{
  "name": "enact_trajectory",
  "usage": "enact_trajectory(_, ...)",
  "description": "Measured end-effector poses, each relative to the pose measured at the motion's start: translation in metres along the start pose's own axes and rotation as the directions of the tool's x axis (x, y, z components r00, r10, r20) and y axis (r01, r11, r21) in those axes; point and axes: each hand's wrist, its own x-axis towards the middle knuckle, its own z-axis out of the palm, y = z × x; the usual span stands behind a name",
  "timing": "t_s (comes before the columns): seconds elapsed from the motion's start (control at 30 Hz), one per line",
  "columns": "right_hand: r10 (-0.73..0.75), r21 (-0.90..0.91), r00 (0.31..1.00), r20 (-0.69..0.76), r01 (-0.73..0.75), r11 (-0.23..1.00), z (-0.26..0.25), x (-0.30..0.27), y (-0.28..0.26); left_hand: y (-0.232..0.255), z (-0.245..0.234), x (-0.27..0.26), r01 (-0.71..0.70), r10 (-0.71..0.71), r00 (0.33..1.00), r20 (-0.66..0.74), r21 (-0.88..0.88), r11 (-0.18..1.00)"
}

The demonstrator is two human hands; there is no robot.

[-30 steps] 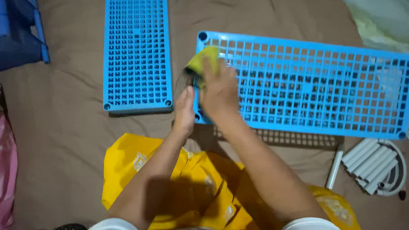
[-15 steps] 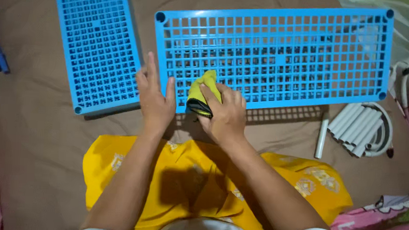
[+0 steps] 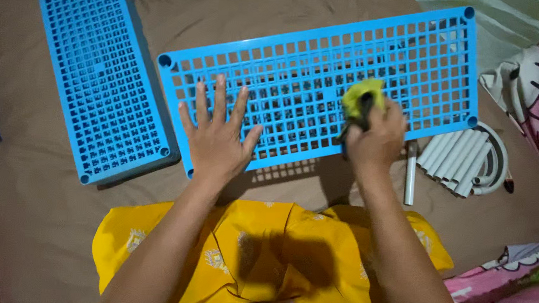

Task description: The person assembles a blue plastic rack by inserting white PVC pipes into the grid panels. They wipe the panels with a cloth, connect multiple pipe sections, and adjust the assembled frame on the bed.

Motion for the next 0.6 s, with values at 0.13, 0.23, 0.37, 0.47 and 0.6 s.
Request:
enact_trajectory(0.13, 0.006, -0.059, 0.993, -0.114, -0.013, 0.998, 0.007, 0.009, -0.016, 0.006, -0.005, -0.01, -0.017, 0.017, 1.0, 0.002, 0.057, 0.998)
enact_trajectory(0.23, -0.152, 0.274, 0.988, -0.032, 0.155, 0.949, 0.028, -0.011, -0.078, 0.007, -0.005, -0.019, -0.007, 0.005, 1.0, 0.016, 0.09, 0.996)
enact_trajectory(0.37, -0.298, 0.266, 0.954, 0.019, 0.282, 0.922, 0.04, 0.004, -0.081, 0.008, -0.002, -0.032, -0.003, 0.003, 1.0, 0.0, 0.125, 0.992)
enact_trajectory(0.47, -0.098, 0.069, 0.992, -0.08, 0.103, 0.992, 0.046, 0.059, -0.018, 0.008, 0.0, -0.034, -0.002, 0.004, 1.0, -0.014, 0.126, 0.992)
enact_trajectory(0.6, 0.018, -0.145, 0.955, -0.294, -0.064, 0.987, 0.028, 0.102, 0.1, 0.007, 0.002, -0.03, -0.003, 0.005, 1.0, -0.02, 0.12, 0.993)
